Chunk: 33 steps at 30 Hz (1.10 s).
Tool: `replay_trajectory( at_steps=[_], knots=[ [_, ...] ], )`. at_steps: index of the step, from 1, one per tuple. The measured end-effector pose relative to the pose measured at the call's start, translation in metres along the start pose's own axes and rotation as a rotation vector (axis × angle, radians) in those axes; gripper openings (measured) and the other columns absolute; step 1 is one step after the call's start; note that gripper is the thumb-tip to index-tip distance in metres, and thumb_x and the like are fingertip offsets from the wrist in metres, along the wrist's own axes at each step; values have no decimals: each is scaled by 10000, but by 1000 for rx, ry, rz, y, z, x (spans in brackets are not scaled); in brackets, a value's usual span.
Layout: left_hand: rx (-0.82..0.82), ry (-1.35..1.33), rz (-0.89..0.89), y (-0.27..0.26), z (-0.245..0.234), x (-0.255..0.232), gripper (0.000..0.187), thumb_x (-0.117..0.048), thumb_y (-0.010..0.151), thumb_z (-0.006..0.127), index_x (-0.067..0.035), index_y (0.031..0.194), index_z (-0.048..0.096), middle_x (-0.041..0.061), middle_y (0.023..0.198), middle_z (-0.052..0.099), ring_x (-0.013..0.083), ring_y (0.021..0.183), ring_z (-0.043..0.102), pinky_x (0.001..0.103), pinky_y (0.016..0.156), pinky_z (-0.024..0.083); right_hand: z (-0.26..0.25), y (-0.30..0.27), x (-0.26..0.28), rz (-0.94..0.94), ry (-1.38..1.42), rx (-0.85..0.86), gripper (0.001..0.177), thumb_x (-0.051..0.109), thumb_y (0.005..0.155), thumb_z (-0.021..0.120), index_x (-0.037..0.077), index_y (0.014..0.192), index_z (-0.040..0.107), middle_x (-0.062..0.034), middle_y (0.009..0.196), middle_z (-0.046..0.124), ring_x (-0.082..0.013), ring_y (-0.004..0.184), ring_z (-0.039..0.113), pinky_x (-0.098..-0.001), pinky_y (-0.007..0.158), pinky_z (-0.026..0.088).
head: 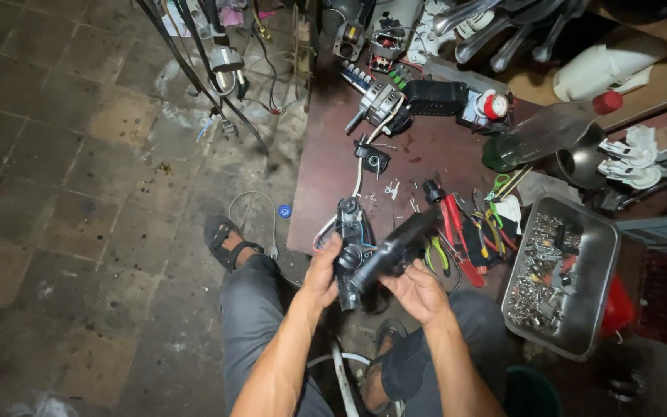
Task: The person sits at a workbench and repairs a black electrical component, likely a motorcycle switch housing. They use pliers to strip wires, insert a small white connector, and tighten a screw with a screwdriver. The person then reassembles the housing and adjusts the internal wiring.
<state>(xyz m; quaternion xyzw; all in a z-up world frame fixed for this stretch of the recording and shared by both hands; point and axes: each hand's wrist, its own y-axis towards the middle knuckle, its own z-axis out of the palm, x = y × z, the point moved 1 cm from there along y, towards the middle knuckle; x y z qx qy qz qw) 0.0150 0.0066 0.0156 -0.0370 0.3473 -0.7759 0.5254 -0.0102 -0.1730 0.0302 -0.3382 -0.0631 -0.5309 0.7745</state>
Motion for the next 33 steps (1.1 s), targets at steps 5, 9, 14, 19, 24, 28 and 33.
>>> replay_trajectory(
  at_steps=[5,9,14,19,24,28,33],
  knots=[
    [-82,402,167,-2,13,-25,465,-230,784,887,-23,1067,582,134,824,730,219,728,725,368,633,627,-55,20,-11,-54,-91,6,249,74,935,576,93,1167,664,-190,1186,711,-333,1085,692,-536,961,558],
    [-248,730,247,2,-8,-21,592,-335,701,957,-42,1082,611,120,790,714,190,673,708,325,546,614,-52,21,-18,-99,-167,-140,191,77,994,522,60,1162,612,-176,1154,720,-327,978,724,-532,895,597],
    [-414,1013,302,-48,34,-29,758,-481,854,772,35,1312,457,266,1174,561,336,1082,561,441,934,459,-62,30,-27,-148,-259,-198,165,121,987,571,60,1136,607,-178,1116,733,-307,891,745,-502,840,624],
    [-406,1548,809,-73,62,-9,1100,-350,551,997,70,1387,420,331,1313,454,519,1290,434,566,1135,317,-89,41,-48,-202,-362,-308,179,178,986,623,88,1137,654,-107,1059,749,-256,841,752,-438,788,638],
    [119,1969,739,-48,70,-10,1062,-195,643,909,52,1496,325,285,1209,570,440,1079,588,507,911,513,-119,50,-57,-326,-453,-314,150,121,984,627,61,1101,698,-71,934,723,-212,716,728,-345,680,647],
    [182,1862,703,-43,63,-4,939,-256,736,809,23,1499,339,271,1150,595,459,1047,609,552,857,527,-77,48,-41,-397,-481,-318,124,81,951,667,79,1062,721,-91,811,714,-199,581,690,-326,552,636],
    [-175,1439,851,-53,82,-13,900,-330,600,925,-28,1362,555,237,1121,669,422,1073,657,474,919,540,-47,41,-16,-275,-370,-447,336,116,1018,532,2,1334,554,-195,1137,634,-344,779,737,-446,683,633]
  ],
)
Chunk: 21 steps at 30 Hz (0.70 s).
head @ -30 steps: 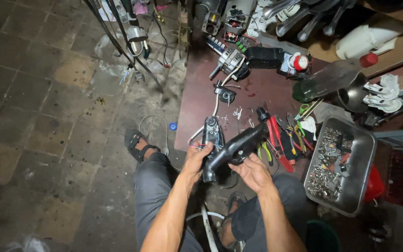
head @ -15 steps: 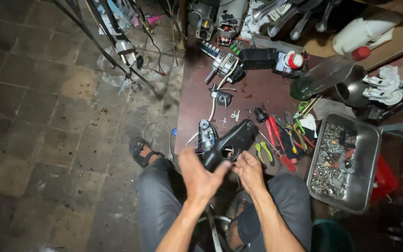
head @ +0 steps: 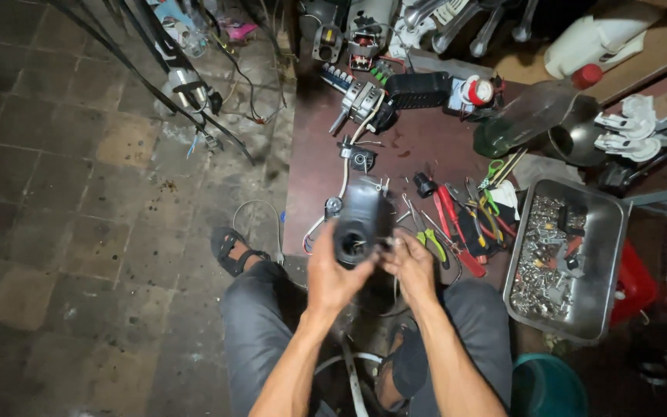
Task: The person sits at a workbench and repairs a black electrical component, likely a motorcycle switch housing. They use pliers to strip wires, insert a small white connector, and tighten a screw with a screwdriver. The person then reassembles the housing and adjusts the internal wiring.
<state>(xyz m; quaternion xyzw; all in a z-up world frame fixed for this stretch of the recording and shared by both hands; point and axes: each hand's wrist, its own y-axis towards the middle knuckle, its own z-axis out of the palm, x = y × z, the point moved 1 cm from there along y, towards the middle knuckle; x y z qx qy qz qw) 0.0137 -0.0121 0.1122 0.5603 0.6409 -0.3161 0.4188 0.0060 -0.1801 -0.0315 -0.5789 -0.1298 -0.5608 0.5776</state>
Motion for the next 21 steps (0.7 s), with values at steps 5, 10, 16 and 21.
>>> replay_trajectory(
  at_steps=[5,10,16,21],
  knots=[
    [-147,-117,-482,-16,-15,23,1018,-243,542,964,-122,1421,464,206,1173,680,369,1130,663,441,933,550,19,-18,29,44,-34,14,394,95,1002,553,-5,1380,502,-200,1252,502,-427,909,709,-543,840,584],
    [-229,-170,-485,-46,3,30,986,-158,559,955,-50,1400,451,291,1208,632,444,1168,623,475,967,524,28,-44,27,-105,-70,70,534,129,952,645,27,1426,420,-218,1312,449,-438,987,682,-547,911,561],
    [-188,-126,-232,-60,27,46,966,-131,615,918,-15,1415,389,297,1242,580,495,1165,591,548,974,497,16,-51,6,-363,-333,283,256,124,897,734,-3,1108,667,-167,1387,494,-237,1015,689,-416,963,556],
    [-297,108,96,-58,24,46,786,-181,651,858,-26,1334,501,158,1043,588,390,979,627,504,856,512,18,-46,1,-397,-511,313,377,185,772,881,17,1079,740,-185,1417,420,-355,1219,594,-438,1070,467]
  ],
)
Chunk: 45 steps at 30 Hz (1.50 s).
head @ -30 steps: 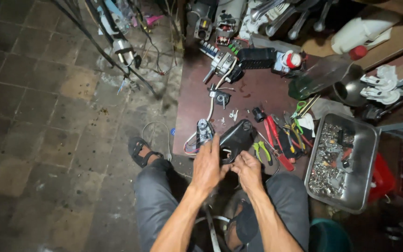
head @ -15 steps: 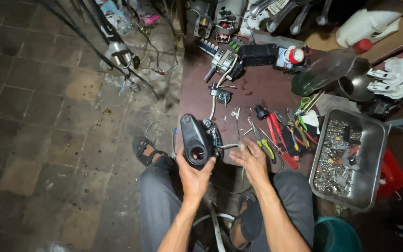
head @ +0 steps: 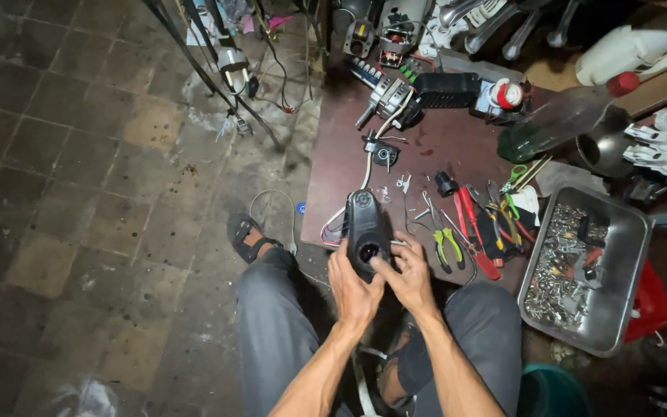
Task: The person sits at a workbench and repairs a black electrical component, likely a motorcycle switch housing. They use pliers to strip wires, insert a small white connector, and tighten a screw with a screwdriver. The person then reassembles the housing and adjusts the internal wiring.
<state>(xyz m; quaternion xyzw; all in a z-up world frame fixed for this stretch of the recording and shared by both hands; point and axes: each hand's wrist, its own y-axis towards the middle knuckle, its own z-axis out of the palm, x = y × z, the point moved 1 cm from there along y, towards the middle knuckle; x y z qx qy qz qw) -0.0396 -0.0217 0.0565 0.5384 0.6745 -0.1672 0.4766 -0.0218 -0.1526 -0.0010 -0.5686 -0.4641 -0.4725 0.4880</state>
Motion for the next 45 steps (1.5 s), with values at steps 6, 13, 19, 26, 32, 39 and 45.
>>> replay_trajectory(
  at_steps=[6,13,19,26,32,39,45],
  knots=[
    [106,-199,-78,-1,-6,5,1002,-279,549,921,-42,1393,435,174,1243,458,382,1097,533,469,961,462,0,4,16,28,-118,-89,230,228,908,753,20,1006,762,-185,1311,548,-343,1163,623,-476,1039,474],
    [98,-345,-900,-18,31,94,597,-368,857,684,-12,1314,541,237,1208,647,355,1200,616,415,1054,428,-3,4,20,2,-254,-91,209,272,927,734,68,938,777,-149,1277,618,-307,1213,614,-415,1077,435],
    [179,-651,-1027,-7,34,84,557,-294,838,829,28,1202,556,107,853,706,186,758,675,324,647,563,-7,7,23,-13,-269,-112,216,259,934,717,52,898,769,-183,1260,622,-347,1234,591,-448,1105,399],
    [207,-1217,-1207,-5,18,51,248,-68,850,690,-4,1085,646,189,945,718,296,795,720,480,678,625,-23,11,12,75,-92,-78,273,296,989,628,74,866,728,-108,1057,643,-240,1072,609,-400,1018,434],
    [330,-1476,-1342,-19,11,36,254,-10,833,599,-81,1076,598,247,1157,700,480,1046,685,638,807,569,-13,-16,84,2,327,-70,63,-9,867,639,-46,831,604,-248,1065,623,-375,950,627,-536,902,532],
    [346,-1537,-1353,-52,7,28,382,40,824,564,-185,1128,618,180,1191,697,370,960,728,482,690,629,-40,-28,40,219,687,-119,198,74,948,561,-113,903,608,-286,891,651,-557,856,697,-720,854,526],
    [145,-1498,-1479,-80,-20,-8,472,81,791,531,-182,1184,533,180,1201,667,356,1021,677,496,721,561,-47,-40,65,342,387,28,374,163,949,465,-149,1084,620,-273,1066,687,-366,867,705,-486,840,608]
  ],
)
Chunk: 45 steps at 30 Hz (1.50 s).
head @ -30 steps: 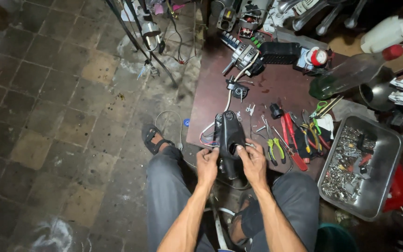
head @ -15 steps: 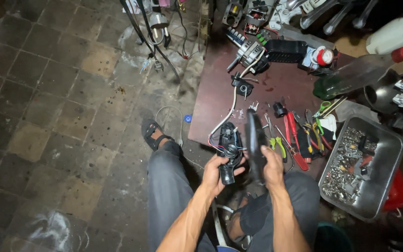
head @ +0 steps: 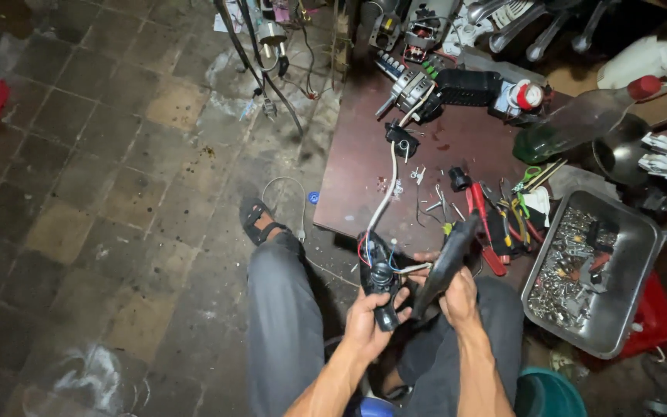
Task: The person sits at a workbench and repairs a black electrical component, likely a motorcycle switch housing. They use pliers to strip wires, insert a small white connector, and tighten a screw with a screwdriver. The person then reassembles the housing and adjusts the internal wiring.
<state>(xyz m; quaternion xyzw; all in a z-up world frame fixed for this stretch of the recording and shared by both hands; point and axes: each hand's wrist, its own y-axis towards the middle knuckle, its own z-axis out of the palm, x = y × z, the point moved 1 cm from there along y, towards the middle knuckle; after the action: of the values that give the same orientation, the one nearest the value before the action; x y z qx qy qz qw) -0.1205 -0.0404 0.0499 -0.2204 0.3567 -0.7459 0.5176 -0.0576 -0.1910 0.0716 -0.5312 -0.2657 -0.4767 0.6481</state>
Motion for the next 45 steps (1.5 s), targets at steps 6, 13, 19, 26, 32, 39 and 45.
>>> replay_trajectory(
  at_steps=[6,13,19,26,32,39,45],
  knots=[
    [48,138,16,-11,4,-6,642,112,738,452,-154,1322,476,258,1234,650,380,1065,690,471,774,578,6,-9,10,94,-47,-88,366,68,902,472,-76,1195,638,-225,1103,729,-347,684,709,-389,585,582],
    [163,195,84,36,-36,-9,632,177,750,489,-230,1229,546,192,1262,668,398,1114,682,460,742,655,-1,4,11,94,139,-342,179,59,798,528,40,912,665,-284,762,639,-465,529,634,-610,476,585],
    [146,234,129,35,-33,-14,641,185,721,495,-207,1226,535,229,1257,670,440,1101,679,471,746,653,-59,60,-17,-160,-366,-548,550,237,834,729,-66,1278,616,-339,1321,533,-367,1269,501,-500,1134,326],
    [136,291,176,29,-20,-15,629,182,702,518,-178,1217,533,241,1225,682,426,1095,687,443,751,652,-86,123,-27,-355,-957,-498,492,303,892,667,-11,1270,665,-289,1138,652,-459,1144,585,-529,984,453],
    [118,315,181,33,-27,-14,661,167,704,520,-175,1270,528,252,1208,683,423,1115,679,448,778,648,-68,100,-23,-339,-1100,-580,559,355,874,663,42,1335,617,-262,1193,593,-464,1150,572,-522,970,454],
    [127,345,199,34,-27,-14,677,144,700,550,-190,1288,515,239,1188,690,398,1091,695,443,774,651,-18,73,-2,-919,-1284,-568,333,163,836,771,53,1136,675,-163,1052,597,-371,1011,580,-457,914,434],
    [129,394,225,45,-36,-8,689,129,693,538,-194,1301,525,210,1168,697,359,1069,708,410,773,651,111,43,52,-135,-1098,25,506,455,939,610,151,1337,539,-140,1095,739,-334,1082,691,-479,903,540]
  ],
)
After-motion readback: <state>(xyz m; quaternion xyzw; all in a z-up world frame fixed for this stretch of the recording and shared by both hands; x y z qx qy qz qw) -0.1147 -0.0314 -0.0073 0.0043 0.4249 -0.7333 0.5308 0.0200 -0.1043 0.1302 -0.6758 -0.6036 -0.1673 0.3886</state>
